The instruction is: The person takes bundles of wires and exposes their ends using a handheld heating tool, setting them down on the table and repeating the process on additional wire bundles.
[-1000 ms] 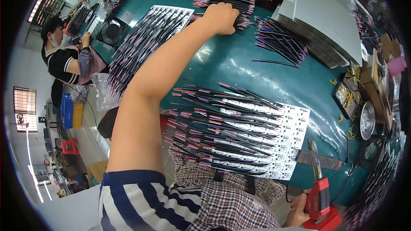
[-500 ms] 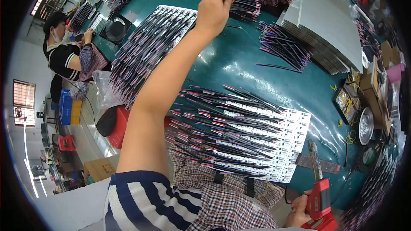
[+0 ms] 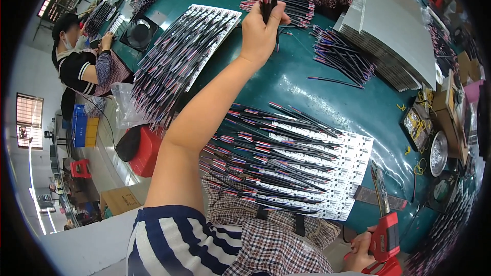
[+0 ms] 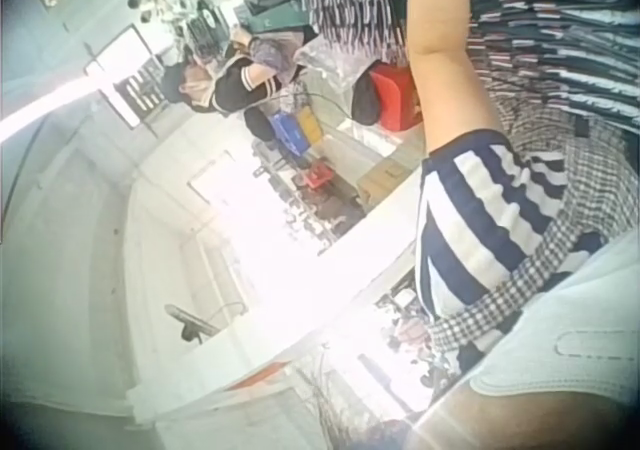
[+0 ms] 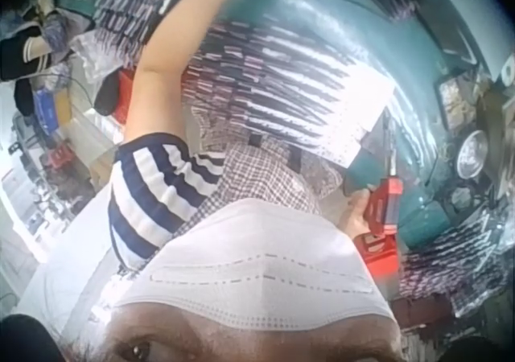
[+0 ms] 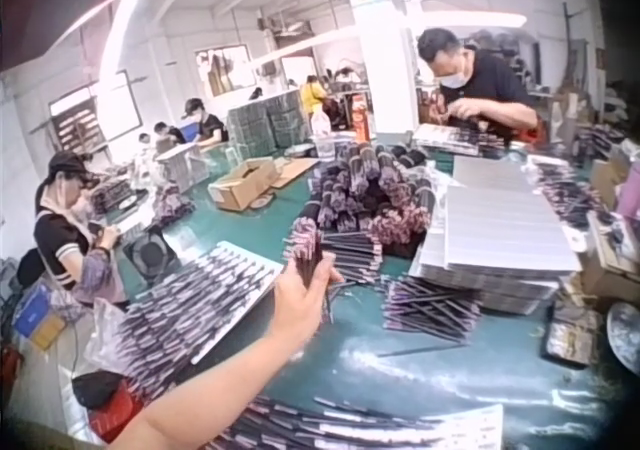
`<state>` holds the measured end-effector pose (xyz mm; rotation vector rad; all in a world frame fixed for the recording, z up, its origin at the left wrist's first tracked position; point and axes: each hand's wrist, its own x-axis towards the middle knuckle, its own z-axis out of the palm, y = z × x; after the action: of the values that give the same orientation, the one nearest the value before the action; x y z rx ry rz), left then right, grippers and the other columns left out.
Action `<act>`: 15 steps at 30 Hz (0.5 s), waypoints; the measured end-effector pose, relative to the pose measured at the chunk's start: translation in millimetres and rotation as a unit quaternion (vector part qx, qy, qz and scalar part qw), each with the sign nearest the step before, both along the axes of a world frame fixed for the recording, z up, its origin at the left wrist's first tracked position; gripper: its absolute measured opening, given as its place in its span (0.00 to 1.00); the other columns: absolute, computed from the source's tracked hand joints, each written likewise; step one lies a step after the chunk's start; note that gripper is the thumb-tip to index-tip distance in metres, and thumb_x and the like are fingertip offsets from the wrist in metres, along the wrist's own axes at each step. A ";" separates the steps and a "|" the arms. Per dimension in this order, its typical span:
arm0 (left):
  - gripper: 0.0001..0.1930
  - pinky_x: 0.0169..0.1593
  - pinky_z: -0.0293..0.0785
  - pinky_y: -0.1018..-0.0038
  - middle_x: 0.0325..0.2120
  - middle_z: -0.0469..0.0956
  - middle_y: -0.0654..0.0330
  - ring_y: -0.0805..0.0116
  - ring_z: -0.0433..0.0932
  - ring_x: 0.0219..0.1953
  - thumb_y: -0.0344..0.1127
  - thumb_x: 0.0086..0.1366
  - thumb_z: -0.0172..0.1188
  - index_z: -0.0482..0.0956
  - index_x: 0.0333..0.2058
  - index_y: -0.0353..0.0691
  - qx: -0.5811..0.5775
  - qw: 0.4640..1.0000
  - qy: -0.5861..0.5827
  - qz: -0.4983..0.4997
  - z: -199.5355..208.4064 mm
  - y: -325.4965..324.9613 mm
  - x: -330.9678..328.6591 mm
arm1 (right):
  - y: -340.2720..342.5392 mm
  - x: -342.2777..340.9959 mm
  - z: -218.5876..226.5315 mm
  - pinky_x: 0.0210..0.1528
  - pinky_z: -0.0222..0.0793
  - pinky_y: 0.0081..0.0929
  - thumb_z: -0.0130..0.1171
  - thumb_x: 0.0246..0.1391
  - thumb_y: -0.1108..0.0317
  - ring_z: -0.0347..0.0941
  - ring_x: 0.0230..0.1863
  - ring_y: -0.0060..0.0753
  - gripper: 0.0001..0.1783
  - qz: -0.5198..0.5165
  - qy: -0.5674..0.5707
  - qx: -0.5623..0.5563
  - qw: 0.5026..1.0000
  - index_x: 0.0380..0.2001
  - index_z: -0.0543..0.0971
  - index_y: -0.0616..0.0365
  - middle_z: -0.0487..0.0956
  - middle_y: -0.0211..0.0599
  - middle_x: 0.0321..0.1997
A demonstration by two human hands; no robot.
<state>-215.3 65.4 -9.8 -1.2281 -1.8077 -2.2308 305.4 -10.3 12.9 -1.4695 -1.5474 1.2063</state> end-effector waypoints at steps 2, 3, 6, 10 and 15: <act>0.13 0.35 0.76 0.76 0.24 0.80 0.60 0.73 0.81 0.27 0.40 0.71 0.59 0.75 0.41 0.33 -0.028 0.999 -0.013 -0.027 5.0 1.0 5.0 | 1.3 2.0 -3.6 0.20 0.54 0.18 0.55 0.64 0.71 0.55 0.13 0.15 0.10 -0.012 0.028 -0.004 1.000 0.44 0.69 0.65 0.63 0.25 0.13; 0.13 0.35 0.76 0.76 0.24 0.80 0.60 0.73 0.81 0.27 0.40 0.71 0.59 0.75 0.41 0.33 -0.029 0.999 -0.013 -0.027 9.1 0.1 6.5 | 1.4 1.5 -3.4 0.20 0.54 0.18 0.55 0.64 0.71 0.55 0.13 0.15 0.10 -0.012 0.028 -0.004 1.000 0.44 0.69 0.65 0.63 0.25 0.13; 0.12 0.34 0.76 0.71 0.25 0.80 0.57 0.65 0.82 0.27 0.39 0.69 0.60 0.76 0.41 0.35 -0.131 0.988 0.078 0.039 24.5 -0.8 10.0 | 1.1 -1.3 -0.9 0.20 0.54 0.18 0.56 0.64 0.71 0.55 0.13 0.15 0.10 -0.019 0.035 -0.003 0.999 0.43 0.70 0.65 0.62 0.24 0.13; 0.12 0.33 0.73 0.67 0.25 0.79 0.54 0.57 0.79 0.26 0.41 0.68 0.59 0.77 0.42 0.38 -0.225 0.912 0.337 0.060 29.1 -4.8 13.5 | 2.8 0.1 0.5 0.20 0.54 0.18 0.56 0.64 0.71 0.54 0.13 0.15 0.10 -0.013 0.035 0.000 0.999 0.44 0.70 0.65 0.61 0.24 0.13; 0.13 0.45 0.74 0.56 0.37 0.80 0.50 0.46 0.78 0.40 0.40 0.66 0.59 0.78 0.43 0.38 -0.487 0.808 0.332 0.023 10.8 -21.0 15.0 | 1.5 5.7 -0.9 0.20 0.53 0.17 0.56 0.63 0.71 0.54 0.13 0.15 0.11 -0.008 0.042 -0.001 0.999 0.44 0.70 0.66 0.61 0.24 0.13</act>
<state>-200.3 44.4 1.0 -1.6880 -2.5395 -0.5079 311.1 -8.8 12.0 -1.4120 -1.4769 1.2454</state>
